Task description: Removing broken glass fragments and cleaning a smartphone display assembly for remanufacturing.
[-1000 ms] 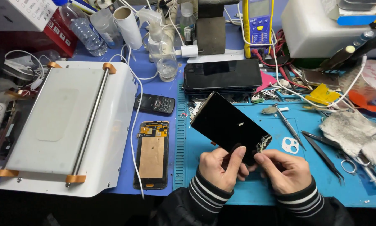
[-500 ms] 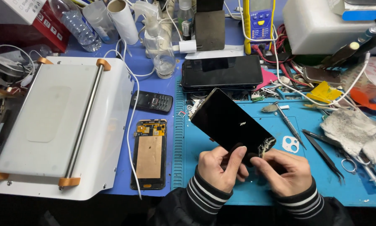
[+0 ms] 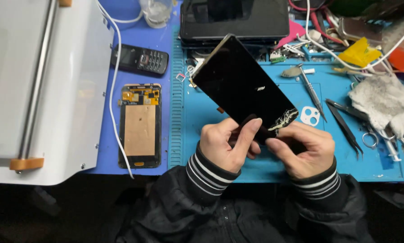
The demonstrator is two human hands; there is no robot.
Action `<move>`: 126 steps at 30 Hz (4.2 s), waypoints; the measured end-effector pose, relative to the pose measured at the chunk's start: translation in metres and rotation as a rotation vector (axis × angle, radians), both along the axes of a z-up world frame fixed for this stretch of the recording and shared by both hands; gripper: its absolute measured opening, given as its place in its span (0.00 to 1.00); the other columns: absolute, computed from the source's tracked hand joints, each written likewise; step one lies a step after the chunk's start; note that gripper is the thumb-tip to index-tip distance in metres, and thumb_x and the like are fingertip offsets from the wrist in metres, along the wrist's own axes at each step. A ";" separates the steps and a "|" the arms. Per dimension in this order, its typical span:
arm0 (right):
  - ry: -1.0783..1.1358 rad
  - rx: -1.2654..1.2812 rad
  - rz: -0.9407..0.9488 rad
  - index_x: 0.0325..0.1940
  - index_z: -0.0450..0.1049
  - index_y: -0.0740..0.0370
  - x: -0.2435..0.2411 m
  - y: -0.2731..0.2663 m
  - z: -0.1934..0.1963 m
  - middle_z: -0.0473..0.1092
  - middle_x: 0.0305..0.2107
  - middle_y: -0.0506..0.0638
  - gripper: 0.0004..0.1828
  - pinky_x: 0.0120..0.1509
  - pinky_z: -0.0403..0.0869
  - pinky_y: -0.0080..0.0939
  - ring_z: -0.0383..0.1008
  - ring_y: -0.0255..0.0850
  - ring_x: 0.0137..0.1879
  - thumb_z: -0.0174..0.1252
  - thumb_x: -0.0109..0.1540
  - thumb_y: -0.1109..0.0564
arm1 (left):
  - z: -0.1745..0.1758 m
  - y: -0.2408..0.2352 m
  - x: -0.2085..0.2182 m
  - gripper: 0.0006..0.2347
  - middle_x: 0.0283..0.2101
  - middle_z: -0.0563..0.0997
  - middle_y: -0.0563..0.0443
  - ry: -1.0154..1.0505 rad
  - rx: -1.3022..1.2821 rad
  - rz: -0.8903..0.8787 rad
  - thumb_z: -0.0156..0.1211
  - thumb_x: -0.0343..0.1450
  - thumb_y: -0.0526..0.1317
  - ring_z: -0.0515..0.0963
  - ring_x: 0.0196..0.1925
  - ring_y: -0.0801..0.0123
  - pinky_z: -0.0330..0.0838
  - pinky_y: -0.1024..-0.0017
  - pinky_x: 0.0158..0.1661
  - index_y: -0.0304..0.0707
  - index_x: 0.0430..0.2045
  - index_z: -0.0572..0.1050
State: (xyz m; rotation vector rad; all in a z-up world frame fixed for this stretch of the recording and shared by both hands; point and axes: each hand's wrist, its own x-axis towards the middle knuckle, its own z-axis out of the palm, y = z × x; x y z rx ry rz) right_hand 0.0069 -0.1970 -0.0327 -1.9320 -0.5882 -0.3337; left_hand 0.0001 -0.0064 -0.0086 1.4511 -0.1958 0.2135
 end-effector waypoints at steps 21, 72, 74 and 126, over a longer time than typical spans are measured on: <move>0.329 -0.071 -0.280 0.39 0.75 0.72 -0.016 -0.002 0.002 0.70 0.25 0.49 0.09 0.32 0.62 0.27 0.61 0.32 0.27 0.67 0.57 0.69 | 0.003 0.002 -0.001 0.08 0.17 0.78 0.50 0.235 0.000 -0.010 0.58 0.72 0.36 0.77 0.15 0.74 0.72 0.80 0.17 0.26 0.33 0.79; 0.151 -0.016 -0.286 0.48 0.66 0.74 -0.007 0.012 0.015 0.65 0.57 0.65 0.12 0.51 0.69 0.31 0.67 0.40 0.48 0.59 0.64 0.76 | 0.004 0.003 -0.001 0.10 0.14 0.78 0.48 0.237 -0.017 0.044 0.60 0.71 0.38 0.77 0.13 0.73 0.72 0.81 0.17 0.27 0.22 0.76; 0.191 0.059 -0.260 0.59 0.54 0.72 -0.007 0.011 0.019 0.67 0.56 0.69 0.18 0.46 0.72 0.35 0.70 0.44 0.43 0.51 0.69 0.74 | 0.005 0.002 -0.001 0.11 0.13 0.77 0.50 0.212 0.026 0.054 0.61 0.71 0.38 0.77 0.13 0.74 0.71 0.81 0.16 0.29 0.20 0.75; 0.666 0.198 -0.142 0.42 0.72 0.73 -0.018 -0.008 -0.006 0.72 0.24 0.55 0.04 0.27 0.65 0.26 0.69 0.35 0.25 0.56 0.68 0.66 | -0.007 -0.007 -0.004 0.01 0.19 0.78 0.52 0.014 0.168 0.093 0.60 0.71 0.31 0.77 0.17 0.72 0.68 0.76 0.20 0.32 0.31 0.77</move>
